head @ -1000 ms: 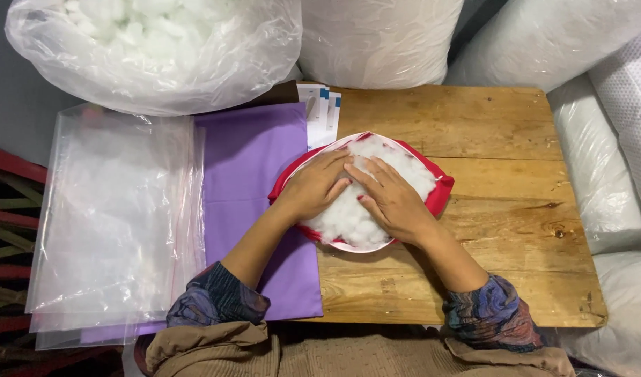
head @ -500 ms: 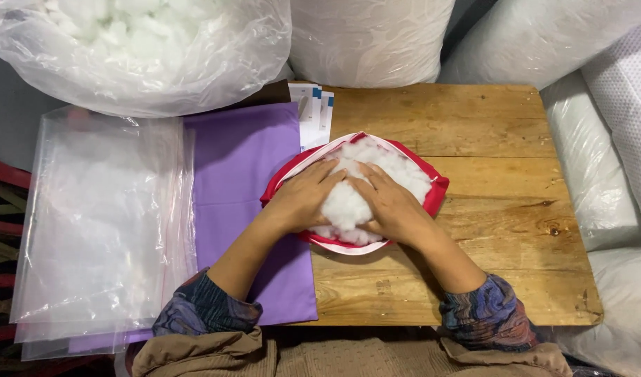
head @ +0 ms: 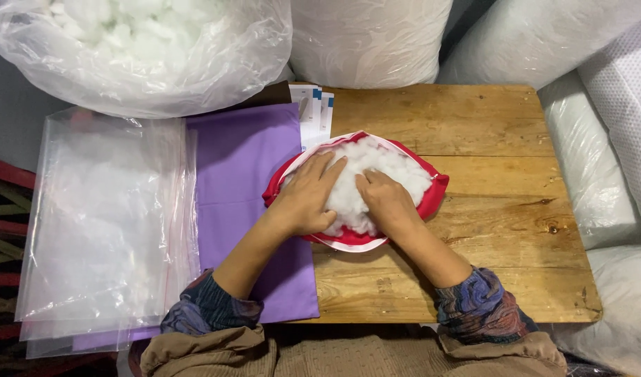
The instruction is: Stuffing a small red zippered pouch with white fiberfill material from a large bag on a wooden workbench.
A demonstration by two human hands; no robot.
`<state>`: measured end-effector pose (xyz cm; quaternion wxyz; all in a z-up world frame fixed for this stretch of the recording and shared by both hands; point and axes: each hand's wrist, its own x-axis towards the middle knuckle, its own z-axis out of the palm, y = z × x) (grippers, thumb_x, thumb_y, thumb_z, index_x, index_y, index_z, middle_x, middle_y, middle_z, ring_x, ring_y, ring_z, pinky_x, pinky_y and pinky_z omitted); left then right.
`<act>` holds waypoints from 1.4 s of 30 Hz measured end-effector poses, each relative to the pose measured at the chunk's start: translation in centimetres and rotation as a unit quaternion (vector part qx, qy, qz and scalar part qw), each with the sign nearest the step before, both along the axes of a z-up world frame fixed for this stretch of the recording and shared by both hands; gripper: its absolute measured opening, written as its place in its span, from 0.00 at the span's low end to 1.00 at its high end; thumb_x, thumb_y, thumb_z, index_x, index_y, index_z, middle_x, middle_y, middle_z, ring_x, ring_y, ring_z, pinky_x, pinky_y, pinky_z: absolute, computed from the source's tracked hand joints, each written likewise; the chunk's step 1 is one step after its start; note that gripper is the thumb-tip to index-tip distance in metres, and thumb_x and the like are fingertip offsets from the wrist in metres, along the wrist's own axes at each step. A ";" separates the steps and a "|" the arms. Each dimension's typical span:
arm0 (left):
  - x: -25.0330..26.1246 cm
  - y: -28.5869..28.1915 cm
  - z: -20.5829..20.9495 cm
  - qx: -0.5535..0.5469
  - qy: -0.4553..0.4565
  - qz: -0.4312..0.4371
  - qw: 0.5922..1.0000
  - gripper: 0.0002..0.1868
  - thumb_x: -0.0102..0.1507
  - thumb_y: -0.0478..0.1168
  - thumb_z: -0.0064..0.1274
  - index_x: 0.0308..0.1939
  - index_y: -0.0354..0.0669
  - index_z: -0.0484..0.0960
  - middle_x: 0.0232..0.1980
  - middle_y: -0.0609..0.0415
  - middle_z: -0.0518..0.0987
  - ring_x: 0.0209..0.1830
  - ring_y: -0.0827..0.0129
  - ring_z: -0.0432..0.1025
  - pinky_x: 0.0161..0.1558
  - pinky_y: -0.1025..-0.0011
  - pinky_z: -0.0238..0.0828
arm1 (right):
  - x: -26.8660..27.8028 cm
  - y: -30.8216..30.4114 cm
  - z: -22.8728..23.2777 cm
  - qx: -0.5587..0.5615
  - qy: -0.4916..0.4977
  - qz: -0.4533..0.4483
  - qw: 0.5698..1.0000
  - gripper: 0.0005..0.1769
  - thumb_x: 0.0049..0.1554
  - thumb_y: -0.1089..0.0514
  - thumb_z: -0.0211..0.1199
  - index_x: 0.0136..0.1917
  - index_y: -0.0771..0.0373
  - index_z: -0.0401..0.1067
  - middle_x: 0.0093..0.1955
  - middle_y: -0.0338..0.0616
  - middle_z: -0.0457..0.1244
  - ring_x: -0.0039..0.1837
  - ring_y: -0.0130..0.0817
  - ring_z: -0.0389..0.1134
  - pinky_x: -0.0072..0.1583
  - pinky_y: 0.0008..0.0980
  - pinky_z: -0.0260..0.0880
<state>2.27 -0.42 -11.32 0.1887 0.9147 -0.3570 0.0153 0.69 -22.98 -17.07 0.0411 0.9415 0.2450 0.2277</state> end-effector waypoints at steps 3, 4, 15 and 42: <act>-2.2 -0.8 3.4 -0.059 -0.009 -0.027 0.998 0.52 0.54 0.58 0.57 0.77 0.40 0.59 0.75 0.31 0.59 0.76 0.28 0.51 0.71 0.36 0.50 | 0.1 0.6 0.1 0.003 -0.004 0.003 1.000 0.04 0.55 0.63 0.59 0.43 0.54 0.69 0.44 0.42 0.68 0.53 0.37 0.73 0.51 0.27 0.74; -3.0 -1.4 4.4 -0.079 -0.047 -0.036 0.995 0.49 0.59 0.65 0.53 0.76 0.40 0.61 0.76 0.33 0.58 0.77 0.29 0.49 0.70 0.34 0.51 | -0.1 0.8 0.4 0.006 -0.010 -0.004 1.000 0.03 0.53 0.63 0.60 0.39 0.56 0.70 0.41 0.43 0.66 0.50 0.38 0.71 0.50 0.28 0.74; 1.8 -2.4 -3.4 0.012 -0.018 0.024 0.999 0.32 0.72 0.61 0.31 0.77 0.56 0.62 0.77 0.49 0.64 0.81 0.46 0.50 0.75 0.44 0.44 | -3.6 -2.1 11.9 0.140 0.287 0.054 0.946 0.39 0.52 0.38 0.67 0.73 0.49 0.64 0.80 0.58 0.51 0.79 0.71 0.45 0.73 0.75 0.39; -0.6 -2.5 0.0 -0.063 -0.161 0.084 0.981 0.25 0.67 0.55 0.44 0.65 0.51 0.76 0.72 0.47 0.69 0.73 0.42 0.63 0.66 0.43 0.61 | 0.7 -2.2 2.7 0.214 0.129 -0.011 0.968 0.28 0.65 0.42 0.56 0.67 0.65 0.71 0.66 0.57 0.66 0.75 0.57 0.60 0.77 0.49 0.53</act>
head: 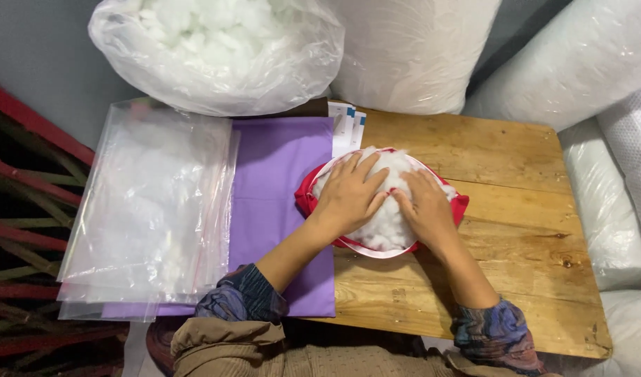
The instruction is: Stuffing a small red zippered pouch with white fiberfill material from a large bag on a wooden workbench.
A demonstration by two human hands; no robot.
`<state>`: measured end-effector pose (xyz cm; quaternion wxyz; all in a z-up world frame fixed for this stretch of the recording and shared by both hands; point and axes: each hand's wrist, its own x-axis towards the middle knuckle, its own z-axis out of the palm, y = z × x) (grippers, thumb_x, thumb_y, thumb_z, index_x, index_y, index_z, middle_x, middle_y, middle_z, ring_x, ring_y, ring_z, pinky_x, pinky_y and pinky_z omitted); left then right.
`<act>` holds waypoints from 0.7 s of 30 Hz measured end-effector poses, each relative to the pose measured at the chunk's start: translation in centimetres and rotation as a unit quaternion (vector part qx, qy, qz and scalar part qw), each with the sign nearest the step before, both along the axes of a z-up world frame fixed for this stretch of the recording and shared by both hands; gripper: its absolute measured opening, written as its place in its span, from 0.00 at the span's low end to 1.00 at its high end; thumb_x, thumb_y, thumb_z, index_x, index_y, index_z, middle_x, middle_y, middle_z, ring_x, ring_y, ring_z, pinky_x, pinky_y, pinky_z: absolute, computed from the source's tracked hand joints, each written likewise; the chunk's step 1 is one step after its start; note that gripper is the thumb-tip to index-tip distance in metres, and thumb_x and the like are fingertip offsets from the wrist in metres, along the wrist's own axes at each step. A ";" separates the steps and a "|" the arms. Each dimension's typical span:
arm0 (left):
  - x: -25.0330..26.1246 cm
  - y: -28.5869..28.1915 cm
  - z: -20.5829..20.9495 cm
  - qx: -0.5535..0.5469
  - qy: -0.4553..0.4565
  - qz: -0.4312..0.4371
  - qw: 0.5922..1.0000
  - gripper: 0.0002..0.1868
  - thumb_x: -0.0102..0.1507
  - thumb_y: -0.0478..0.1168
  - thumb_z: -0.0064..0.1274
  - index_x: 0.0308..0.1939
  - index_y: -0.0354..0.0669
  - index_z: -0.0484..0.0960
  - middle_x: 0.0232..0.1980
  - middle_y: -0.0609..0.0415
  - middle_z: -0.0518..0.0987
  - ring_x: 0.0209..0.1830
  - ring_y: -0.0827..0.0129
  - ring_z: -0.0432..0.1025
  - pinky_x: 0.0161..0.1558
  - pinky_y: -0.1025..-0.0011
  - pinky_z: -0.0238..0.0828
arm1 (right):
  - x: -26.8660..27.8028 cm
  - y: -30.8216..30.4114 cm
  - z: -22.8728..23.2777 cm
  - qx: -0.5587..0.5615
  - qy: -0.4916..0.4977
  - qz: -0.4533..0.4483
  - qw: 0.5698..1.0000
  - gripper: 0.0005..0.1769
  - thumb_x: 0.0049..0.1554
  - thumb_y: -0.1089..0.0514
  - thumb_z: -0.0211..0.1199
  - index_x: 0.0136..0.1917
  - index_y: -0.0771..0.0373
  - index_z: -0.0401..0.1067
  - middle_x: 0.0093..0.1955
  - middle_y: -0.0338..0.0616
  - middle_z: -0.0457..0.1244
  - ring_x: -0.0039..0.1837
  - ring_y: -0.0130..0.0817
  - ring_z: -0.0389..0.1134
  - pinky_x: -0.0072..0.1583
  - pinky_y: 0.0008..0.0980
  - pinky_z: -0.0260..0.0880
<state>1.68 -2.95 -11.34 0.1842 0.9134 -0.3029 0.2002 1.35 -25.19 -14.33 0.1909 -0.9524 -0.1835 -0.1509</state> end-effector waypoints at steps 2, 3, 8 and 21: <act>-0.8 0.3 1.4 -0.010 -0.002 -0.003 1.000 0.25 0.68 0.56 0.43 0.66 0.52 0.75 0.71 0.45 0.69 0.73 0.40 0.63 0.66 0.42 0.62 | -1.5 0.4 3.3 0.034 -0.014 0.041 0.998 0.27 0.65 0.45 0.58 0.67 0.68 0.71 0.64 0.61 0.66 0.74 0.60 0.62 0.78 0.49 0.51; -1.0 0.4 2.0 -0.013 -0.003 -0.009 1.000 0.27 0.69 0.58 0.42 0.68 0.54 0.73 0.71 0.46 0.68 0.73 0.40 0.63 0.66 0.41 0.63 | -2.4 0.9 5.4 0.060 -0.012 0.040 0.997 0.28 0.64 0.47 0.58 0.71 0.66 0.67 0.67 0.62 0.63 0.75 0.62 0.58 0.78 0.53 0.51; -1.1 3.4 6.3 -0.027 -0.022 -0.007 0.999 0.27 0.70 0.60 0.41 0.67 0.55 0.73 0.72 0.44 0.66 0.73 0.38 0.63 0.64 0.39 0.65 | -4.9 3.3 12.4 0.084 -0.035 0.032 0.995 0.33 0.64 0.47 0.58 0.78 0.62 0.59 0.72 0.64 0.57 0.79 0.63 0.51 0.79 0.57 0.46; 13.4 25.0 14.2 -0.111 -0.080 0.299 0.944 0.35 0.64 0.45 0.63 0.71 0.46 0.65 0.70 0.37 0.63 0.67 0.39 0.61 0.59 0.49 0.68 | 15.0 25.0 20.4 -0.091 -0.175 0.144 0.970 0.34 0.61 0.44 0.69 0.73 0.58 0.62 0.73 0.67 0.53 0.69 0.64 0.55 0.62 0.62 0.61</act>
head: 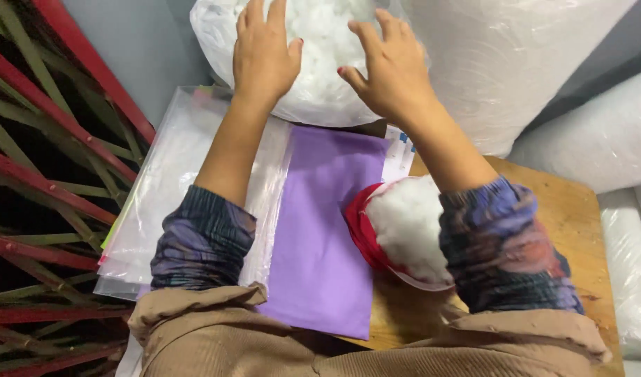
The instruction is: Stuffing a small red zippered pouch with white fiberfill material from a large bag on a wooden workbench.
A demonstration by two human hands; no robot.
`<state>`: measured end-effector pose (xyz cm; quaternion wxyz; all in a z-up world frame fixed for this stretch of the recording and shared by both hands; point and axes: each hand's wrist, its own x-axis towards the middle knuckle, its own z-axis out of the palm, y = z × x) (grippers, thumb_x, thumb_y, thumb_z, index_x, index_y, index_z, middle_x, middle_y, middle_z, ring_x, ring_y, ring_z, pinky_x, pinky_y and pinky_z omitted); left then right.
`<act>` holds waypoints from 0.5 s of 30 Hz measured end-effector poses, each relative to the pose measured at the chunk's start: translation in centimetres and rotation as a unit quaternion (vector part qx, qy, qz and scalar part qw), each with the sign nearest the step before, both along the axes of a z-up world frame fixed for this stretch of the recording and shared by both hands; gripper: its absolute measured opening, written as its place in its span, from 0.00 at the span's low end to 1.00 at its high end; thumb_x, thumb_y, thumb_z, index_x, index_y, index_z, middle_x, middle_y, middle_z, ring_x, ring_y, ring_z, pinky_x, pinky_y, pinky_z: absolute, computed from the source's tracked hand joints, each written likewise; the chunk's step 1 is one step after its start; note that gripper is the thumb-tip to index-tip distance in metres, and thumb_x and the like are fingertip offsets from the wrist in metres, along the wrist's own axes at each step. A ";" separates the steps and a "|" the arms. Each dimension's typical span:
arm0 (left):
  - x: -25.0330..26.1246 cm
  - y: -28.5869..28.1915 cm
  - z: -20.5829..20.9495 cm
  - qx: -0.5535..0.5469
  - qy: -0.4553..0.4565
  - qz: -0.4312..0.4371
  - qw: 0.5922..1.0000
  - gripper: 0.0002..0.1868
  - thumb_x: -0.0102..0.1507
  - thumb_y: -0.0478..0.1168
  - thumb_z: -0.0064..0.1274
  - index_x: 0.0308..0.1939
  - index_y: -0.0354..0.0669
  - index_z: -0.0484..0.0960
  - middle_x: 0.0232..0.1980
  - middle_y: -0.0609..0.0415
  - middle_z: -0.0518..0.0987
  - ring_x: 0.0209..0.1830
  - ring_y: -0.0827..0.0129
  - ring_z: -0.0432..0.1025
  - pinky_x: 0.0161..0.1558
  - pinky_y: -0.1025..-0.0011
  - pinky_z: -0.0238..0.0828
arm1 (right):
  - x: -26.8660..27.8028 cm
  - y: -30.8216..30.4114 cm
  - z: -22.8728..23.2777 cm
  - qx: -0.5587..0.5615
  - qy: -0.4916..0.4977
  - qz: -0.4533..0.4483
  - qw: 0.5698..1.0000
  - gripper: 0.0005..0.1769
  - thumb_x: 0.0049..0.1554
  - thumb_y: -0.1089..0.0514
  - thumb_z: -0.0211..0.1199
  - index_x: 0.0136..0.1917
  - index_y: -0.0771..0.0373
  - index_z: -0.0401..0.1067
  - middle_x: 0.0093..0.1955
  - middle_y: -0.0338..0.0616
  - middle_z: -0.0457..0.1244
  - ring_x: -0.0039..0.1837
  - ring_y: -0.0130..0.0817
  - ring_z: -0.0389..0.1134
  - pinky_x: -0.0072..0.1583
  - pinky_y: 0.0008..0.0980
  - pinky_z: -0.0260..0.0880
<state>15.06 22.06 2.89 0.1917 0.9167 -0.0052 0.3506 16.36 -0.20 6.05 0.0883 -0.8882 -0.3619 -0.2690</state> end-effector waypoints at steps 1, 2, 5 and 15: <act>1.0 1.2 0.3 -0.018 -0.001 0.027 0.999 0.36 0.63 0.38 0.65 0.71 0.49 0.63 0.69 0.42 0.62 0.65 0.40 0.62 0.51 0.49 0.77 | 2.5 1.9 -0.2 -0.004 0.033 -0.030 0.999 0.35 0.61 0.41 0.68 0.73 0.57 0.62 0.73 0.69 0.51 0.70 0.66 0.54 0.64 0.61 0.59; 2.2 1.7 0.0 -0.018 -0.002 0.030 0.999 0.36 0.63 0.38 0.65 0.71 0.49 0.63 0.69 0.42 0.62 0.65 0.40 0.62 0.51 0.49 0.77 | 4.4 3.5 -0.9 -0.004 0.033 -0.028 0.999 0.35 0.61 0.41 0.68 0.73 0.57 0.62 0.73 0.69 0.51 0.70 0.66 0.54 0.64 0.61 0.59; 6.4 2.4 -1.9 0.005 0.037 0.026 0.999 0.34 0.64 0.36 0.62 0.71 0.49 0.63 0.69 0.41 0.58 0.67 0.37 0.58 0.47 0.46 0.77 | 9.2 7.3 -3.0 0.029 0.115 -0.075 0.990 0.38 0.62 0.39 0.67 0.77 0.53 0.56 0.76 0.72 0.46 0.68 0.73 0.56 0.67 0.60 0.58; 7.2 0.9 -8.8 0.022 0.049 -0.060 0.997 0.14 0.60 0.28 0.46 0.45 0.40 0.83 0.46 0.39 0.77 0.44 0.38 0.74 0.45 0.45 0.73 | 15.1 8.2 -9.6 -0.031 0.071 -0.050 0.996 0.10 0.51 0.51 0.65 0.39 0.59 0.76 0.36 0.56 0.68 0.41 0.66 0.70 0.41 0.57 0.69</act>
